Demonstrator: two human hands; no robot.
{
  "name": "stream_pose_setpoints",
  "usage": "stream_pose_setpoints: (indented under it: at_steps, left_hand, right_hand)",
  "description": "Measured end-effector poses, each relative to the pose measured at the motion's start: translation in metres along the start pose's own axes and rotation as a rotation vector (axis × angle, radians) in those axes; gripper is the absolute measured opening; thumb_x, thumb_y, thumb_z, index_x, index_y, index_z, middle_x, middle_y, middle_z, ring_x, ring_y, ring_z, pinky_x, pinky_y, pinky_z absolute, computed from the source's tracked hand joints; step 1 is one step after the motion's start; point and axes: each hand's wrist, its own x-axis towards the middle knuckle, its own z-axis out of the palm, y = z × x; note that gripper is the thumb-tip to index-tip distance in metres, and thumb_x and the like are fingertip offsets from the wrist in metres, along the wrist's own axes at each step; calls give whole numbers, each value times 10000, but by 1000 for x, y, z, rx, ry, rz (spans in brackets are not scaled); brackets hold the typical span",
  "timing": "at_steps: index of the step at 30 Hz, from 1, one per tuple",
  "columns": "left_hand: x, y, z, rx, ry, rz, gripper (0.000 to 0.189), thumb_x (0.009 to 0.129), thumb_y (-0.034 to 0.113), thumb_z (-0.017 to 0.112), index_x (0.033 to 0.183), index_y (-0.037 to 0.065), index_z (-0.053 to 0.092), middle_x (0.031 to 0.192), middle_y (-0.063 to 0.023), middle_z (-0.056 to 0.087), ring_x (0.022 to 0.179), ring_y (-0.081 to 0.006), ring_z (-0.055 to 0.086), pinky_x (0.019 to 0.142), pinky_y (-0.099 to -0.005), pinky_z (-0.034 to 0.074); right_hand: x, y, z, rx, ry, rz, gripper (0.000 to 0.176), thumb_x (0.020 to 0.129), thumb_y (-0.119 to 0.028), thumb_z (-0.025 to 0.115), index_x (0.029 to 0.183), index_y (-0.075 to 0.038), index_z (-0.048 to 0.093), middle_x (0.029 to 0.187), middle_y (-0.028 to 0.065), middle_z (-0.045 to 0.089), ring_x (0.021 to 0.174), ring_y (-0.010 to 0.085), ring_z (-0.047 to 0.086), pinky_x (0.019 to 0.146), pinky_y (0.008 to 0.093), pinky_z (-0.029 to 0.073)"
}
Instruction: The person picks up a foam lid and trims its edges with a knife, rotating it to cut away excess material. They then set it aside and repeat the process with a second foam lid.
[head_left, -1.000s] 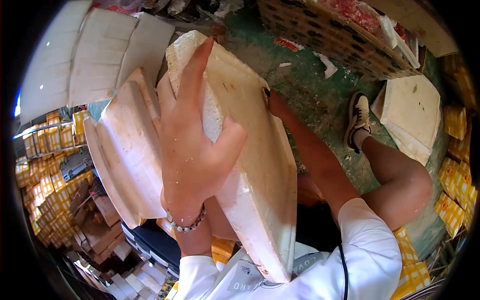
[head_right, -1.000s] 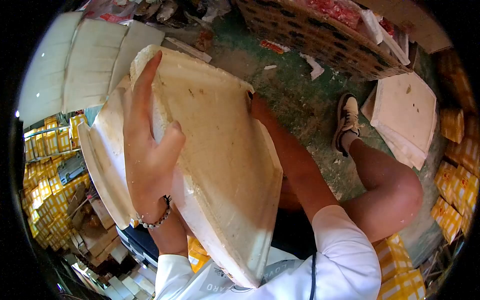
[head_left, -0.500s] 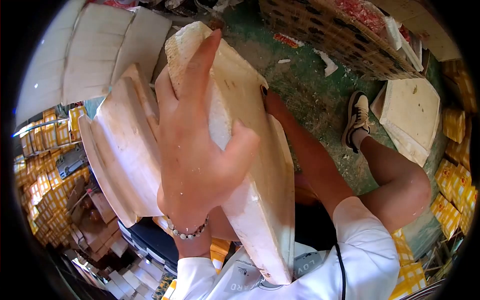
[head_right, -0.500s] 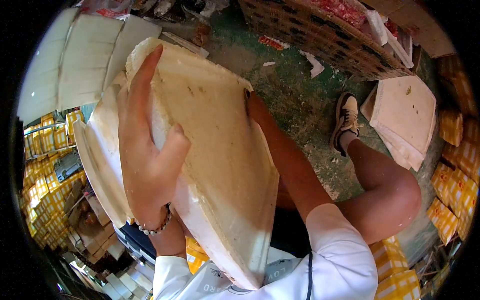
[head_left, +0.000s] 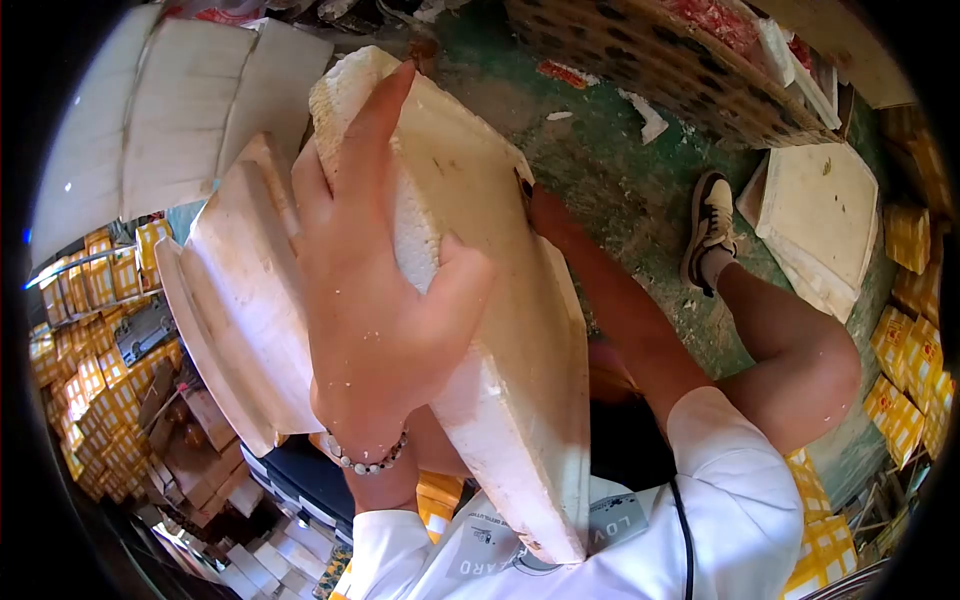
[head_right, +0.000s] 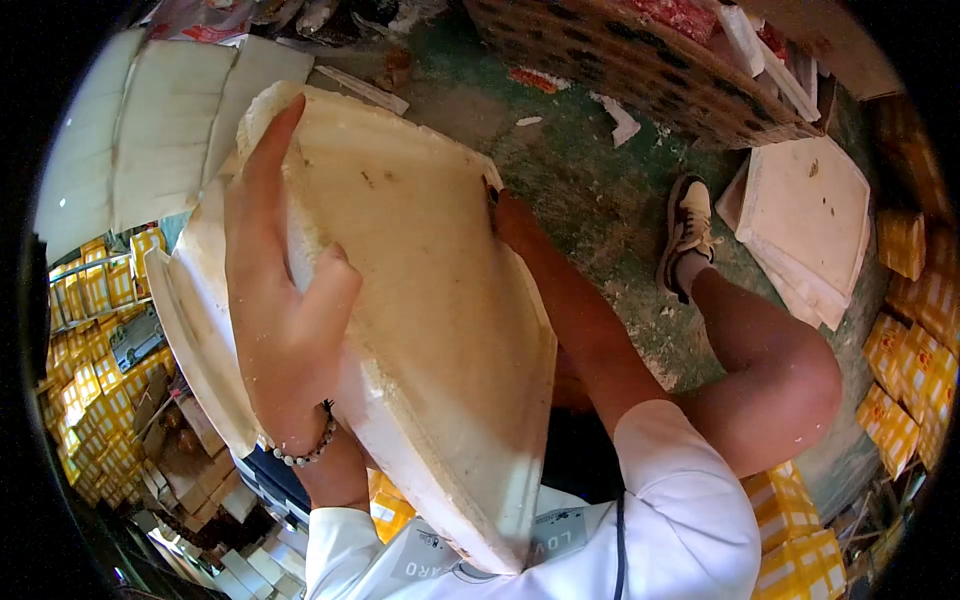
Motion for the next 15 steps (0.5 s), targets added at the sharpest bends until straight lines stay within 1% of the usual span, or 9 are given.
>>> stream_pose_setpoints:
  at_steps: [2, 3, 5, 6, 7, 9, 12, 14, 15]
  left_hand:
    - [-1, -2, 1, -2, 3, 14, 791, 688, 43, 476, 1476, -23, 472, 1507, -175, 501, 1447, -290, 412, 1220, -370, 241]
    - [-2, -2, 1, -5, 6, 31, 790, 688, 42, 473, 1475, -22, 473, 1506, -175, 502, 1446, -290, 413, 1222, -370, 236]
    - [-3, -1, 1, 19, -2, 31, 793, 687, 41, 471, 1477, -22, 471, 1508, -177, 498, 1452, -289, 407, 1225, -367, 229]
    - [-2, 1, 2, 42, 1, 46, 796, 685, 39, 468, 1479, -23, 470, 1510, -179, 495, 1458, -287, 400, 1228, -365, 222]
    - [0, 2, 2, 40, 2, 55, 796, 685, 39, 468, 1479, -23, 470, 1510, -179, 495, 1458, -287, 400, 1228, -365, 222]
    - [0, 2, 4, -15, 20, -6, 799, 680, 36, 465, 1477, -24, 472, 1509, -175, 497, 1464, -284, 394, 1229, -361, 218]
    - [0, -2, 3, -80, 40, -29, 799, 676, 38, 466, 1473, -24, 478, 1506, -174, 502, 1465, -285, 394, 1226, -359, 221]
    - [0, -3, 4, -87, 44, -23, 795, 677, 39, 465, 1470, -26, 481, 1501, -175, 507, 1457, -288, 404, 1224, -359, 227]
    - [0, -3, 4, -94, 52, -14, 791, 678, 40, 464, 1466, -28, 485, 1495, -177, 512, 1449, -290, 414, 1221, -358, 233]
  right_hand:
    - [-2, 0, 2, 125, 14, 4, 422, 1000, -115, 606, 1347, 73, 458, 1050, 268, 666, 786, 344, 663, 642, 501, 516]
    - [3, 3, 4, 130, 11, 7, 422, 1000, -115, 606, 1347, 73, 458, 1050, 268, 666, 786, 344, 663, 642, 501, 516]
    - [15, 14, 9, -34, 59, -119, 457, 1001, -121, 609, 1372, 88, 443, 1072, 271, 668, 781, 357, 668, 649, 507, 522]
    - [19, 16, 7, -33, 66, -119, 457, 1001, -121, 609, 1372, 88, 443, 1072, 271, 668, 781, 357, 668, 649, 507, 522]
    - [20, 12, 2, -14, 20, -82, 479, 1003, -129, 608, 1389, 92, 431, 1062, 267, 672, 774, 355, 670, 644, 504, 524]
    - [17, 8, -2, 3, -27, -47, 501, 1004, -136, 606, 1407, 95, 419, 1051, 263, 677, 766, 352, 671, 639, 500, 525]
    - [3, 4, 7, 46, 32, -45, 537, 1011, -157, 598, 1431, 109, 394, 1011, 254, 689, 752, 340, 673, 628, 490, 526]
    - [-4, 4, 9, 163, 52, -5, 503, 989, -137, 613, 1387, 112, 434, 907, 239, 672, 689, 310, 654, 541, 448, 485]
    - [-2, 4, 10, 163, 48, -5, 503, 989, -137, 613, 1387, 112, 434, 907, 239, 672, 689, 310, 654, 541, 448, 485]
